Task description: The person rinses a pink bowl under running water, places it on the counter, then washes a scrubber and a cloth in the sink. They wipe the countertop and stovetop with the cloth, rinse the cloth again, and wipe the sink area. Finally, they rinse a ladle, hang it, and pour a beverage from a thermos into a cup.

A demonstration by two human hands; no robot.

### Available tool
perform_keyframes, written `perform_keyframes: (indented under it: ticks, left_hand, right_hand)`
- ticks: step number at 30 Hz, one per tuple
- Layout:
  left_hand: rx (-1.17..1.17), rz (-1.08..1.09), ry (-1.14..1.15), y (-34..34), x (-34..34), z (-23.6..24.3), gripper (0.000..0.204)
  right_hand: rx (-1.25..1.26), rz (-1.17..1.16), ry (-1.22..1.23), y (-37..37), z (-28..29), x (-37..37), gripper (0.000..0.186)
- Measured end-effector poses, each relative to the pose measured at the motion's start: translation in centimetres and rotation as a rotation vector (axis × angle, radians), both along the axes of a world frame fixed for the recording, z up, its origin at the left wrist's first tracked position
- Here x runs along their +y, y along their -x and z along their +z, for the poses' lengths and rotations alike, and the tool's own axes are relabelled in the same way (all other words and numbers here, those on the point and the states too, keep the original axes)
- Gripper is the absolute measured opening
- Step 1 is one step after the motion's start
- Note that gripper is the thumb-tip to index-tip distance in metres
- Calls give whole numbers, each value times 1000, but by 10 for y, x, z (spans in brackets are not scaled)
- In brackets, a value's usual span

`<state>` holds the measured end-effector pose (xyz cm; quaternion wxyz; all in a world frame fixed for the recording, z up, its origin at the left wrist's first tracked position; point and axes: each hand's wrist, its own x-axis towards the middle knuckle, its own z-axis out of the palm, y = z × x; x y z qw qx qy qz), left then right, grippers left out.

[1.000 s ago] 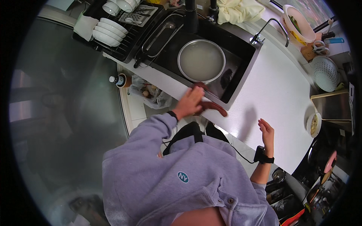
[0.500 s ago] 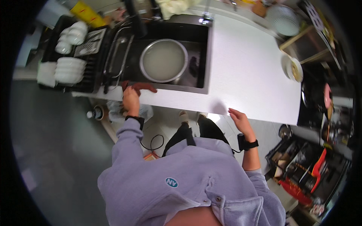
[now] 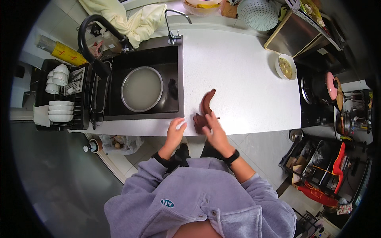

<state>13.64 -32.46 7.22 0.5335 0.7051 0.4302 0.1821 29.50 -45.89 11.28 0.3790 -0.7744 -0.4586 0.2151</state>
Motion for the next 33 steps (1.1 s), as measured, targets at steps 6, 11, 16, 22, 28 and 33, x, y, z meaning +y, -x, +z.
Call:
perform_keyframes:
  ticks: [6,11,16,22,28,33]
  left_hand:
    - [-47,119,402,-5,-5,-8,22]
    - [-72,285,394,-11,3,-5,20]
    - [-68,361,474,-9,10,-7,20]
    - [-64,478,461,4,19,-6,18]
    - [-45,509,432,2,33,-5,18]
    - [126,407,251,-9,28,-4,18]
  right_hand:
    - [-405,91,209,16,-61,42,69]
    - [-561,262,66,-18,-94,88,56]
    - [-622,708,109,-121,-82,192,63]
    - [-590,608,354,-149,-67,198,70]
    - [-597,549,48,-163,-99,277,64]
    - [-455,307,-38,-220,-109,342,69]
